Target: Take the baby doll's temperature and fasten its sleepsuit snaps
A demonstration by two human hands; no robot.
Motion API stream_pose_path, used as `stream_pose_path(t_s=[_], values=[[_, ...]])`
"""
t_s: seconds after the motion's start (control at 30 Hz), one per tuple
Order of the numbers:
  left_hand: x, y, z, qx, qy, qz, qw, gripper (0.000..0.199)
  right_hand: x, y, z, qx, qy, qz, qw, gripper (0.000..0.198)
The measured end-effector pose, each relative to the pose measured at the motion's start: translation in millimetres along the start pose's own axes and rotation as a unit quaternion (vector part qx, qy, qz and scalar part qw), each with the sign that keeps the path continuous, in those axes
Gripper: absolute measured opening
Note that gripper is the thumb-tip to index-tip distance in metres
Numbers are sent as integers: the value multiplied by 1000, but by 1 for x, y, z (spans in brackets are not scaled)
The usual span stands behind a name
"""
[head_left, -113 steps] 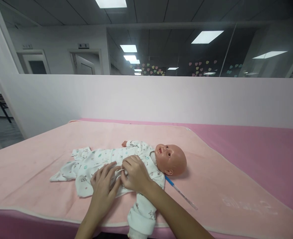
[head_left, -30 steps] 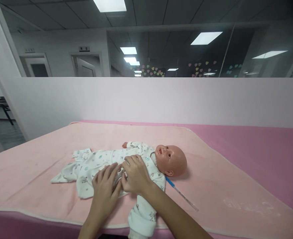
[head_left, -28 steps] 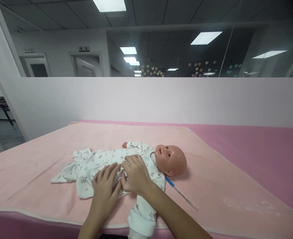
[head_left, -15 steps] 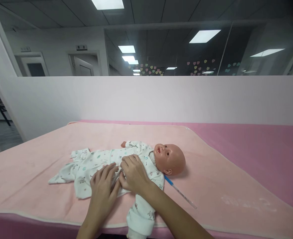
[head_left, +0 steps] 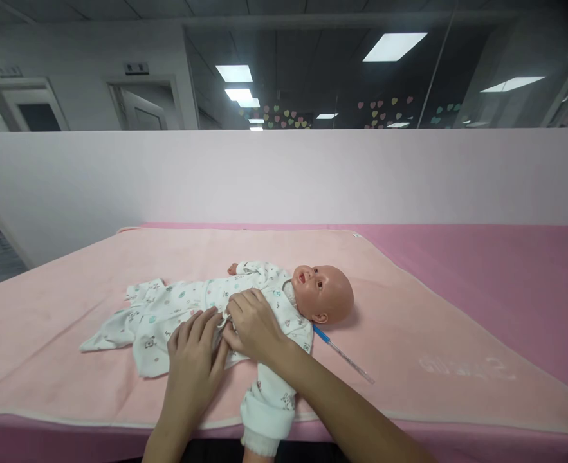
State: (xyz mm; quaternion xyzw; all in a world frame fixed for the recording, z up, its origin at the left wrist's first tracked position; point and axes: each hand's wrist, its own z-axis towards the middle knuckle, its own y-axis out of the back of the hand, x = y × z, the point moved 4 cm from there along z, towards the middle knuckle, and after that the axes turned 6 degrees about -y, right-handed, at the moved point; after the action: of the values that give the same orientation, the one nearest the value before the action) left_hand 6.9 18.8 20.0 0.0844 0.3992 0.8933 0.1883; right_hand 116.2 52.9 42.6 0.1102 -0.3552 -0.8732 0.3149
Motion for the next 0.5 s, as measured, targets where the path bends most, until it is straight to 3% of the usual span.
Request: stream_pose_path(t_s=[0.5], values=[[6, -1, 1, 22, 34, -51, 998, 32, -2, -4, -1, -9, 20, -7, 1000, 5]])
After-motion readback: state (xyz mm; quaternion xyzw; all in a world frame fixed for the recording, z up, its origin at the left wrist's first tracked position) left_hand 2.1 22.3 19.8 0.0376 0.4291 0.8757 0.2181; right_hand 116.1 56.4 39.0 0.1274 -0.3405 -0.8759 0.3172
